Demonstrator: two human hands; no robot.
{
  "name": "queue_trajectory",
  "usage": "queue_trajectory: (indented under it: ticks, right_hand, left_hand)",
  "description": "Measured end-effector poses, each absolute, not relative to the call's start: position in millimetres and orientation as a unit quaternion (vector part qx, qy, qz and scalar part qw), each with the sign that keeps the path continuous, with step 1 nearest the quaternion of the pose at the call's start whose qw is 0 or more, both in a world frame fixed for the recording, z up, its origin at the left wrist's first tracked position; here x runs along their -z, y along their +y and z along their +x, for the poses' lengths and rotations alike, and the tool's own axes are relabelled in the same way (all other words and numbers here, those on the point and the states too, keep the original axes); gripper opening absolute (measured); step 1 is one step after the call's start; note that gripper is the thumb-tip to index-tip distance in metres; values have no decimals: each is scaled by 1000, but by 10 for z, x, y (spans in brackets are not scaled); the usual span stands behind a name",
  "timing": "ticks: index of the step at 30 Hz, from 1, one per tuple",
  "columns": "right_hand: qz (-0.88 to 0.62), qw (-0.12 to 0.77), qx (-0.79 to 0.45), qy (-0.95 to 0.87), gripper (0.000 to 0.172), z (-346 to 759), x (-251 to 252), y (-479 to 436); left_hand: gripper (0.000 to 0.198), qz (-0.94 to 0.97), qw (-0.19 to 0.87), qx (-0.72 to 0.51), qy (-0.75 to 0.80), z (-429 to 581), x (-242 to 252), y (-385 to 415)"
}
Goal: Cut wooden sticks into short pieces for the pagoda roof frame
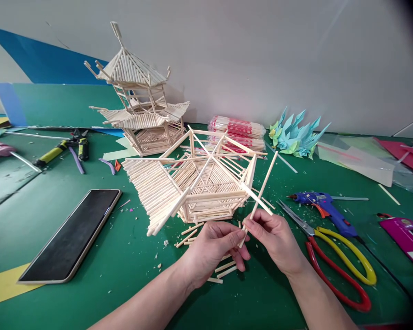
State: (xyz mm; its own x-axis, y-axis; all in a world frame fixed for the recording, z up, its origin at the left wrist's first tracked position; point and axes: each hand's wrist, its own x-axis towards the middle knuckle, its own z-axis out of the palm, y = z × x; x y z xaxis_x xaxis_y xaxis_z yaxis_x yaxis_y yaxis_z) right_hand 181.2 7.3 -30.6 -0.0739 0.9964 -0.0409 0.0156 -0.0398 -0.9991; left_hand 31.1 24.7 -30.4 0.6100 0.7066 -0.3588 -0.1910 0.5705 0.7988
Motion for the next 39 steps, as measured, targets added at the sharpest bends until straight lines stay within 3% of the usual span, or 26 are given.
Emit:
queue_trajectory:
  ticks: [10, 15, 23, 30, 39]
  right_hand:
    - [-454, 455, -570, -512, 16, 1758, 234, 30]
    - [-484, 476, -509, -529, 22, 1821, 293, 19]
    - [-522, 442, -449, -576, 15, 1804, 294, 25]
    - [-522, 442, -454, -571, 18, 1739, 366, 0]
    - [-534, 421, -379, -627, 18, 1746, 241, -35]
  left_hand:
    - [24, 428, 764, -320, 361, 345, 264, 208]
    - [23, 420, 761, -318, 377, 341, 259, 190]
    - [24, 421, 753, -317, 394, 348, 308, 192]
    - [34, 418, 769, -336, 347, 373, 280, 215]
    - [23, 377, 787, -346, 345, 320, 335, 222]
